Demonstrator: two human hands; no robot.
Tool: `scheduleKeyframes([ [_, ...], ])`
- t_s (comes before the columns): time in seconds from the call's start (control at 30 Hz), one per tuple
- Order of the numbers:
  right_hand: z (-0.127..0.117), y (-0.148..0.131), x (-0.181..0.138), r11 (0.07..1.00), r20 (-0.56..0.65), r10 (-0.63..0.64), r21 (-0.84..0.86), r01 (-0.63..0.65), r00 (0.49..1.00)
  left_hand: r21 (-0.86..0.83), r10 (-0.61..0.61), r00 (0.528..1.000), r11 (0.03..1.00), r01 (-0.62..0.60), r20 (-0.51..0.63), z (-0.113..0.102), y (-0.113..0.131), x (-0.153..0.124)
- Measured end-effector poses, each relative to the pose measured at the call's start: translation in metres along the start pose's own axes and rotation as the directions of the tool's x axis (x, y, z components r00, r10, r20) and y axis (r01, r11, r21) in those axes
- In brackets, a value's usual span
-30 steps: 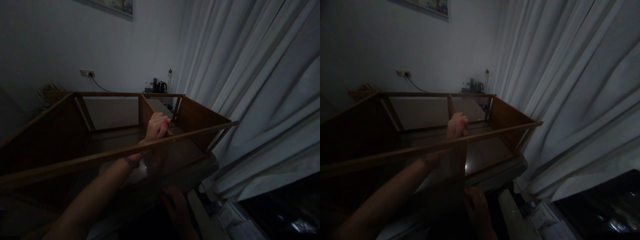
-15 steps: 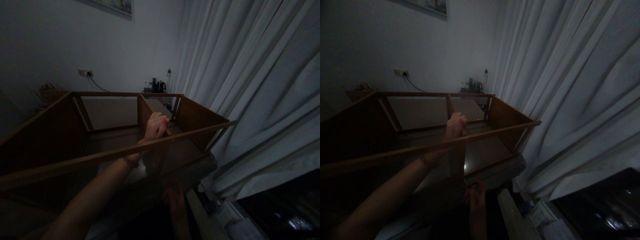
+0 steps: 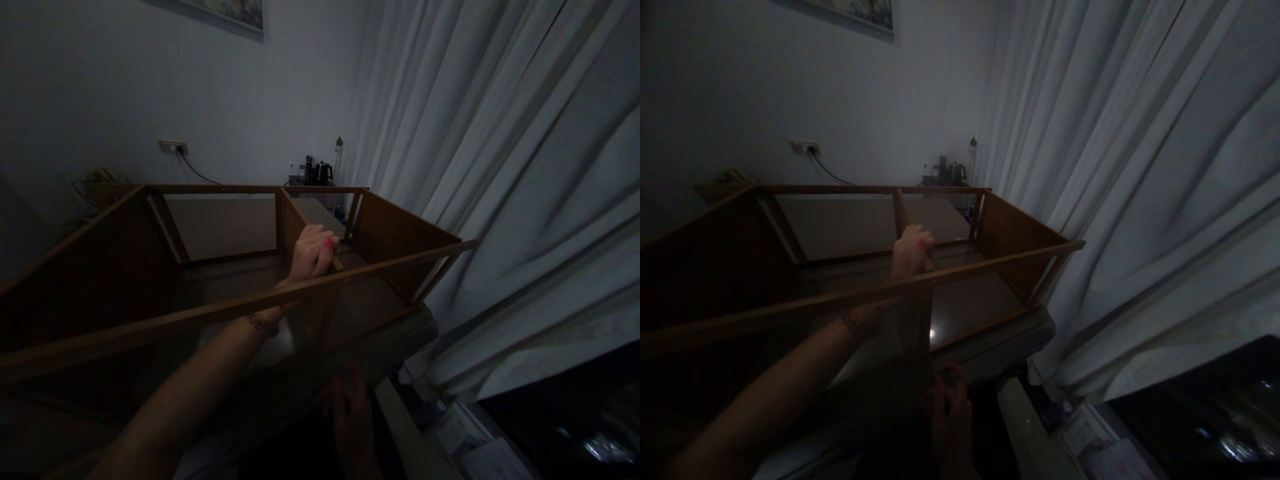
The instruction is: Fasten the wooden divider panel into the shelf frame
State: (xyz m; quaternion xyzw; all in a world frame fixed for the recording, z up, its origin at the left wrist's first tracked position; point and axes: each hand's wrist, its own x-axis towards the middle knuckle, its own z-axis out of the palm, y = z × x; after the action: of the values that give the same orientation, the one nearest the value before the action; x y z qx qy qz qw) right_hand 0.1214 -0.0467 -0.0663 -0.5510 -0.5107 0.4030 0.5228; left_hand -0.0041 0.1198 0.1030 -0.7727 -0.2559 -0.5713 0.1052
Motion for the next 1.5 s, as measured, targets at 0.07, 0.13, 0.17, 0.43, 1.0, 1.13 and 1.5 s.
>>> scheduleKeyframes([
  [0.07,0.011,-0.003,-0.003,0.966,-0.013,0.156,0.213,-0.150,0.988,0.007,0.009,1.000,1.000,-0.009,-0.010,0.001,-0.001,0.000],
  [0.13,0.018,-0.003,-0.004,0.921,-0.030,0.231,0.329,-0.209,0.972,0.012,0.022,1.000,1.000,-0.022,-0.022,0.001,-0.003,-0.001],
  [0.17,0.019,-0.003,-0.004,0.914,-0.037,0.236,0.349,-0.209,0.971,0.014,0.027,0.999,1.000,-0.027,-0.024,0.002,-0.003,-0.001],
  [0.43,-0.009,0.011,0.003,0.939,0.074,-0.252,-0.224,0.263,0.965,-0.008,0.021,1.000,1.000,-0.021,-0.004,0.002,-0.002,-0.001],
  [1.0,0.001,0.009,0.006,0.996,-0.165,-0.086,0.005,0.089,0.983,0.003,0.009,1.000,1.000,-0.009,-0.002,0.001,0.000,-0.001],
  [1.13,0.002,0.007,0.006,0.986,-0.088,0.009,0.167,0.006,0.996,0.007,0.024,0.999,1.000,-0.024,-0.026,0.003,-0.002,-0.001],
  [1.5,-0.020,0.014,0.006,0.910,0.108,-0.310,-0.256,0.328,0.945,-0.005,0.004,1.000,1.000,-0.004,-0.009,0.001,0.000,0.000],
])
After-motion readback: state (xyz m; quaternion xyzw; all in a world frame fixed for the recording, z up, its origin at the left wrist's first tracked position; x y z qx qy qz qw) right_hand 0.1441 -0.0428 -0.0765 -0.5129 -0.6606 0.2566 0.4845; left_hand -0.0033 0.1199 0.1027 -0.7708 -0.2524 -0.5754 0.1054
